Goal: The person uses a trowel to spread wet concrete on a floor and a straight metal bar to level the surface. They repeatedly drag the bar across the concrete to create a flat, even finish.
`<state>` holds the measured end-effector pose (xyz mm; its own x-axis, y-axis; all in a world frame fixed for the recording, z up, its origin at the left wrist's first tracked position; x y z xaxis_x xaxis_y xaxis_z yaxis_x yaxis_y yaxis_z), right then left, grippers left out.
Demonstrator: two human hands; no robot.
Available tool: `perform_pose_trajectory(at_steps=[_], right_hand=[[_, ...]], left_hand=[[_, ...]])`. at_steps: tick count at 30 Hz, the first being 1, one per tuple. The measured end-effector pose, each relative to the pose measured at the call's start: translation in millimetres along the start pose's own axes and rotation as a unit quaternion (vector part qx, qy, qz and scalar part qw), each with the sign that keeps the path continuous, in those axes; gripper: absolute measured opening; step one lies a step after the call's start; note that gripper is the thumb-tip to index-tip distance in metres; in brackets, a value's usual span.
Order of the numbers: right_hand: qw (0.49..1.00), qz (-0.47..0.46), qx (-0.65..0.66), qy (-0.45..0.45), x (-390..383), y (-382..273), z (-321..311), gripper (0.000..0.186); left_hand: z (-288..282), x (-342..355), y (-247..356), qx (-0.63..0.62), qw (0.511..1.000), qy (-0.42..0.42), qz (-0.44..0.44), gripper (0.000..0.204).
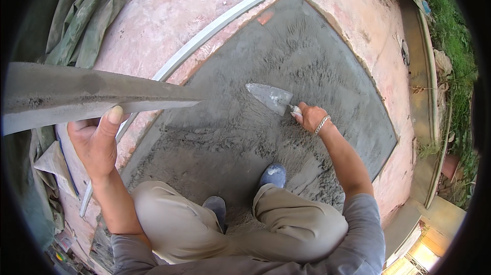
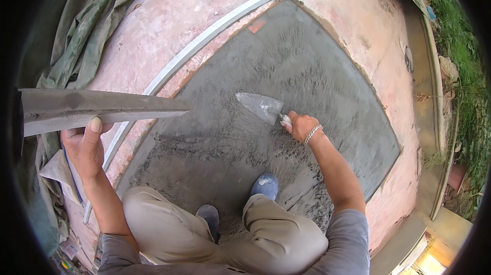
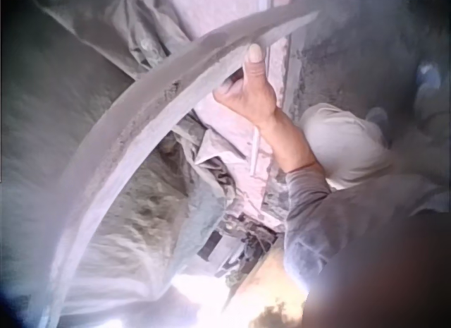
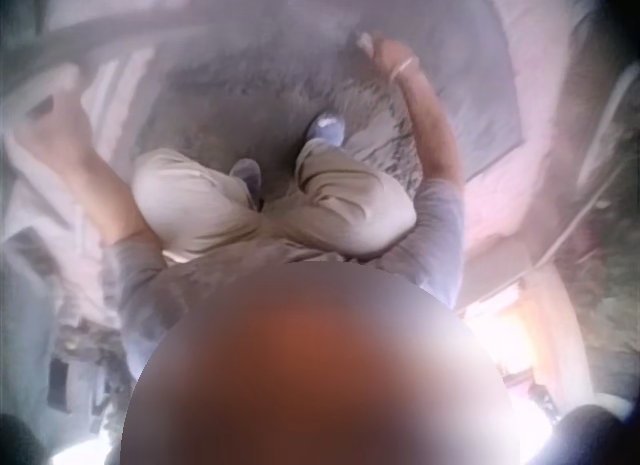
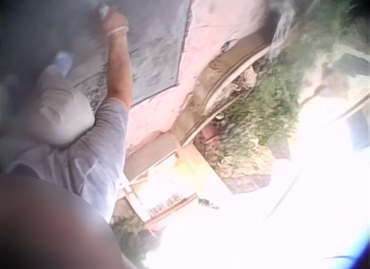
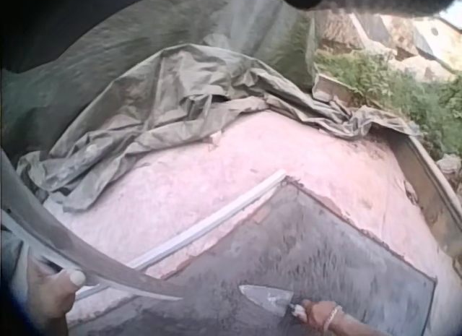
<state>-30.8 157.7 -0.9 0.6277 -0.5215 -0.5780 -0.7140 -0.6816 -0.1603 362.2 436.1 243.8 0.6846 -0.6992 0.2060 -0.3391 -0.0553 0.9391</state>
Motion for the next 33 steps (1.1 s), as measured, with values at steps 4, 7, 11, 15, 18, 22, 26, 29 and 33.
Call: perform_pose_trajectory(at_steps=[4,7,11,15,18,22,26,29,33], right_hand=[[0.998,0.052,0.03,0.035,28.3,29.3,-16.9,0.047],[0.994,0.055,0.065,0.075,36.0,51.9,-16.2,0.047],[0.982,0.096,0.11,0.123,33.8,88.0,-3.7,0.05],[0.959,0.187,0.092,0.191,9.4,100.8,5.2,0.052],[0.97,0.162,0.063,0.172,-22.1,61.8,6.5,0.05],[0.994,-0.073,0.013,0.08,-52.6,-52.6,12.3,0.035],[0.983,-0.185,-0.009,0.014,-53.5,-144.7,20.7,0.034],[0.981,-0.189,-0.042,-0.003,-42.7,-165.8,25.1,0.036],[0.99,-0.12,-0.073,-0.02,-11.7,-153.5,17.5,0.038]], left_hand=[[-0.7,0.2,-3.1,-0.005,1.0,0.008,0.0,0.048],[-4.6,0.2,-3.4,0.002,1.0,0.016,0.007,0.046],[-17.4,-4.1,-0.2,0.009,0.999,0.037,0.002,0.046],[-34.1,-13.1,5.6,0.02,0.999,0.05,0.011,0.046],[-41.6,-16.4,6.2,0.007,0.997,0.075,0.02,0.047],[-41.7,-16.1,7.6,0.02,0.997,0.073,0.025,0.048],[-37.3,-14.8,8.6,-0.024,0.997,0.063,0.022,0.045],[-38.1,-14.6,9.9,-0.034,0.998,0.045,0.011,0.041],[-40.3,-13.8,8.2,-0.039,0.997,0.061,0.017,0.039]])
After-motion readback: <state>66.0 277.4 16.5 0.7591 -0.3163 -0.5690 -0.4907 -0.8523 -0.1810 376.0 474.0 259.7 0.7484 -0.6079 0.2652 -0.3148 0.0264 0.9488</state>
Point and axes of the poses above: each hand's wrist, its own x-axis towards the middle knuckle, its own z-axis out of the palm, y = z × x, the point moved 2 cm from there along x, towards the middle knuckle, and after that the axes turned 1 degree about -y, right-handed, at the moved point
